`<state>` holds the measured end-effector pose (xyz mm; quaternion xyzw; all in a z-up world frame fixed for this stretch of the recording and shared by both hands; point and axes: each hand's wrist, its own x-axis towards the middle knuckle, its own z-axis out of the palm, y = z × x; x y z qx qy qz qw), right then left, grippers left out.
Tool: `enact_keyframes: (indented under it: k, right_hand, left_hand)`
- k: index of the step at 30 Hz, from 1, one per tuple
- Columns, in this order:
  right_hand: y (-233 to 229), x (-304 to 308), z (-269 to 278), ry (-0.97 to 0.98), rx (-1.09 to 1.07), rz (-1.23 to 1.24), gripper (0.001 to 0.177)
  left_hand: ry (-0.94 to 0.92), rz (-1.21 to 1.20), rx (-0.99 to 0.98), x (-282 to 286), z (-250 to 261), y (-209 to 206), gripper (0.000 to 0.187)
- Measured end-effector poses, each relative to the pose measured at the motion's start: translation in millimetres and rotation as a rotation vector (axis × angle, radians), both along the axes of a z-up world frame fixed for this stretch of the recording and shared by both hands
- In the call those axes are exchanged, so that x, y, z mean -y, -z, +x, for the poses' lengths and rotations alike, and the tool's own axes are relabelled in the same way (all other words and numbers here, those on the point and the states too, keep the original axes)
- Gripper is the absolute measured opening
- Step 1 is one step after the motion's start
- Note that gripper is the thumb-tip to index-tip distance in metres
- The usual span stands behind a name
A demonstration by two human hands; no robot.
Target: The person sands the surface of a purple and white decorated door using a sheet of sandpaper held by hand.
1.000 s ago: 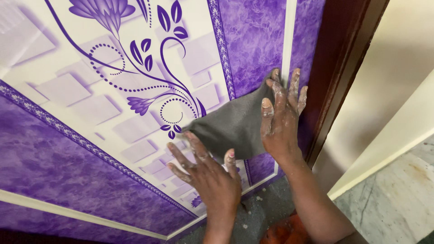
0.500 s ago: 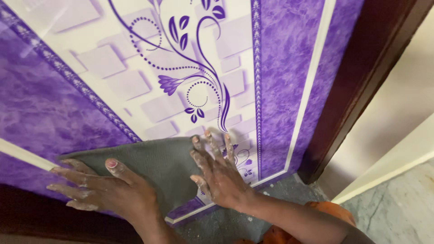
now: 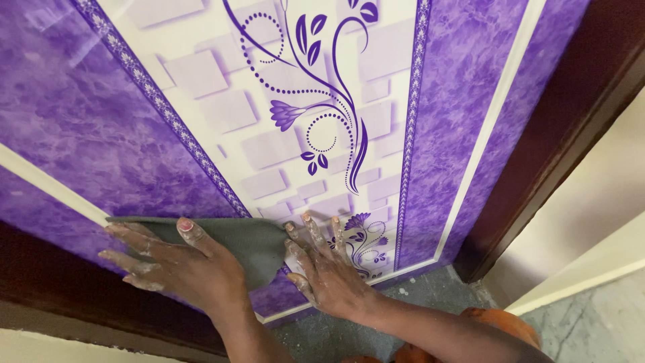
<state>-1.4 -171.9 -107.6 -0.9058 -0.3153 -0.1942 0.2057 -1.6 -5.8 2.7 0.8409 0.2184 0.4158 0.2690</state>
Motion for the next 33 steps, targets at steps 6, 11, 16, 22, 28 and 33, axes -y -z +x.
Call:
enact_keyframes:
  k: [6, 11, 16, 22, 28, 33]
  right_hand:
    - [-13, 14, 3, -0.001, 0.016, 0.057, 0.063]
    - [-39, 38, 6, 0.135, 0.154, 0.145, 0.063]
    - [-70, 74, 6, 0.219, 0.258, 0.254, 0.061]
    - [-95, 127, 10, 0.408, 0.447, 0.325, 0.050]
    - [-109, 187, 24, 0.678, 0.479, 0.407, 0.054]
    - [-105, 205, 28, 0.745, 0.515, 0.397, 0.051]
  left_hand:
    - [0.035, -0.002, 0.027, 9, -2, -2, 0.090]
    - [0.097, -0.035, 0.045, 19, -9, -10, 0.092]
    - [0.131, 0.024, 0.017, 44, -20, -17, 0.086]
    - [0.310, 0.157, 0.015, 100, -24, -9, 0.074]
    - [0.530, 0.276, 0.077, 172, -20, 20, 0.083]
    - [0.710, 0.393, 0.055, 209, -20, 41, 0.082]
